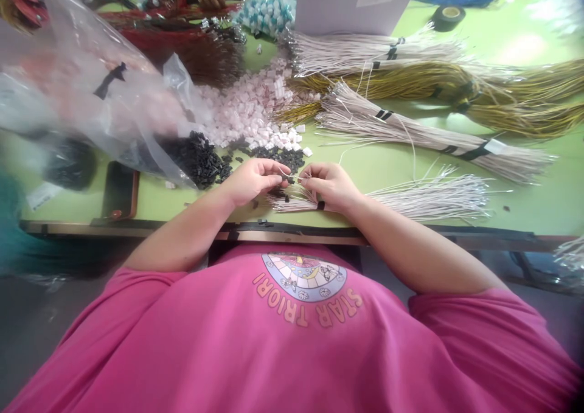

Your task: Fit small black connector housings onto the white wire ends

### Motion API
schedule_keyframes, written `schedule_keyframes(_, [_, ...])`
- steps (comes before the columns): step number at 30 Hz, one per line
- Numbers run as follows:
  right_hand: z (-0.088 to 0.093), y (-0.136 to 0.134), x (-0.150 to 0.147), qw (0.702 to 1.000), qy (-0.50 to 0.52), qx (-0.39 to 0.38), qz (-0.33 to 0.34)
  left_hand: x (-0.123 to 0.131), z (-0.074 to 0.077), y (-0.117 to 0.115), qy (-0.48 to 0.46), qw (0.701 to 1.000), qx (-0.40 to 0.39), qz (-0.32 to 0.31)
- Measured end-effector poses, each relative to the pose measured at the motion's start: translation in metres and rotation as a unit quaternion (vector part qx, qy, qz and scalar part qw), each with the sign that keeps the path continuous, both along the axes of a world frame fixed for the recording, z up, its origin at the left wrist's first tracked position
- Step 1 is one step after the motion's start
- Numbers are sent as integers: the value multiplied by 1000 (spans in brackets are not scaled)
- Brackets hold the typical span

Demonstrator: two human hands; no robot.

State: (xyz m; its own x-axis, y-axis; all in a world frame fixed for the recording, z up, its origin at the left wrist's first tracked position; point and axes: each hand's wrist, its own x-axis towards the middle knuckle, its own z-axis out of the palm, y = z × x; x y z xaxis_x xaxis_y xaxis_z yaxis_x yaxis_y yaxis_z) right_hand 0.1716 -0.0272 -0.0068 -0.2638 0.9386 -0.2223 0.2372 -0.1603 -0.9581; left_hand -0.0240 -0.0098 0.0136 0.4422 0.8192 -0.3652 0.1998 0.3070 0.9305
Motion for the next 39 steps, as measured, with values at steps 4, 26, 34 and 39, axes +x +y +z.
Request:
schedule_keyframes(4, [2,-1,-1,998,-32,46,14,0,2,1,16,1000,8,11])
schedule_keyframes(26, [2,1,7,997,0,-17,81,5,-7,0,18,999,43,11])
schedule_keyframes(34, [-5,1,2,998,-50,23,12,5,-13,1,45,995,91,14])
schedule_keyframes(39, [-1,0,0,993,-107,54,-11,5,-12,1,73,992,102,14])
